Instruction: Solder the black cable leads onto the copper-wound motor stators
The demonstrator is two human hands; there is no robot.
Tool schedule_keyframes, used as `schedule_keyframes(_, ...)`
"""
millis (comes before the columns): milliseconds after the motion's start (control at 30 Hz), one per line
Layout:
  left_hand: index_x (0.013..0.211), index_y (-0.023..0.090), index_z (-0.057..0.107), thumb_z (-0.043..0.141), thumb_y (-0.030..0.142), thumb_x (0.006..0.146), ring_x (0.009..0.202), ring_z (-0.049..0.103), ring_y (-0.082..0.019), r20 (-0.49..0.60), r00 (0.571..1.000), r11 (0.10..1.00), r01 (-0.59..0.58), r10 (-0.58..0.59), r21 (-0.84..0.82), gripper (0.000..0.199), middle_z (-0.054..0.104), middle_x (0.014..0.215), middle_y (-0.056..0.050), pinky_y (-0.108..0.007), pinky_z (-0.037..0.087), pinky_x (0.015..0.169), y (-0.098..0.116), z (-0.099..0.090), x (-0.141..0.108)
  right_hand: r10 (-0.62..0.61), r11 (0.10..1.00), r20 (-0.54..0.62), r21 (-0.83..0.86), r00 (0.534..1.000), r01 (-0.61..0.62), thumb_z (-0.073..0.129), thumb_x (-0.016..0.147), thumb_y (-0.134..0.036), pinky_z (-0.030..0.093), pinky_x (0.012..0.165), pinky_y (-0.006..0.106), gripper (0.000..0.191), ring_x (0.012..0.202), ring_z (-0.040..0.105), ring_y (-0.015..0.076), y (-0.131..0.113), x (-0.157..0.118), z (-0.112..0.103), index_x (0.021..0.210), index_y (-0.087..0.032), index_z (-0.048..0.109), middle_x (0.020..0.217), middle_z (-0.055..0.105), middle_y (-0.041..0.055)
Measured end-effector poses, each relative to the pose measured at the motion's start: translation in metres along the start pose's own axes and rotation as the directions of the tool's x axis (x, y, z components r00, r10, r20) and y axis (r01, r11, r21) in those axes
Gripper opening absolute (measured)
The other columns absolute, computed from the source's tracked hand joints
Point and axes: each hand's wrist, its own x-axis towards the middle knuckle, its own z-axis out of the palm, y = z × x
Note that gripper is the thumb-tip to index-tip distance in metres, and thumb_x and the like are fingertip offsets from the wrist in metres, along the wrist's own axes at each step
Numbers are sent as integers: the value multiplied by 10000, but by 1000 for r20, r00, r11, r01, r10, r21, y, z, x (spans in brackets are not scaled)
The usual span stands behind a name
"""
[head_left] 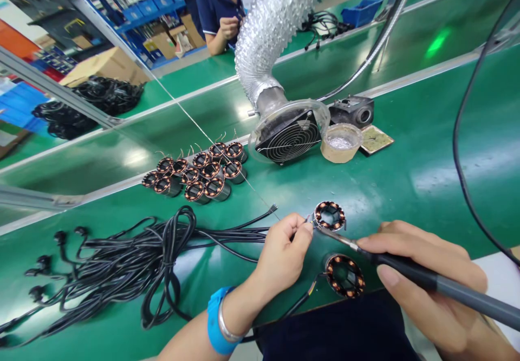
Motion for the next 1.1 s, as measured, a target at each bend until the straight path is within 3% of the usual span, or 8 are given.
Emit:
schedule_keyframes(233, 686, 197, 425, 470, 418, 918, 590, 289, -106, -1, 1000, 1000, 2, -2, 0, 324, 333, 611, 61, -261, 249, 566, 0, 0, 0, -24, 1000, -26, 13, 999, 24, 564, 852, -158, 417, 469, 289, 198, 562, 570, 142, 4, -4, 3, 1016, -198, 668, 720, 653, 31)
schedule_keyframes(467, 684, 196, 426, 473, 414, 920, 589, 291, -105, 0, 1000, 1000, 20, -20, 4, 324, 337, 607, 60, -262, 244, 566, 0, -1, 0, 132, 990, -46, -50, 990, -135, 539, 894, -158, 426, 474, 333, 232, 587, 584, 189, -9, -9, -5, 1055, -259, 672, 722, 615, 43)
schedule_keyframes(833, 680, 195, 425, 474, 413, 919, 581, 286, -102, 4, 1000, 1000, 23, -23, -18, 327, 330, 601, 63, -258, 246, 563, 1, -1, -1, 114, 987, -89, -108, 989, -123, 577, 875, -198, 443, 478, 319, 196, 622, 623, 192, -3, -12, -4, 1027, -267, 680, 774, 673, 28)
schedule_keyframes(1100, 675, 196, 437, 509, 425, 907, 564, 282, -100, -17, 999, 999, 34, -35, -43, 334, 323, 586, 65, -253, 244, 548, 3, 0, 1, 76, 997, -94, 6, 993, -75, 562, 869, -159, 373, 436, 316, 217, 527, 533, 164, 3, -9, -2, 1035, -232, 681, 674, 590, 22)
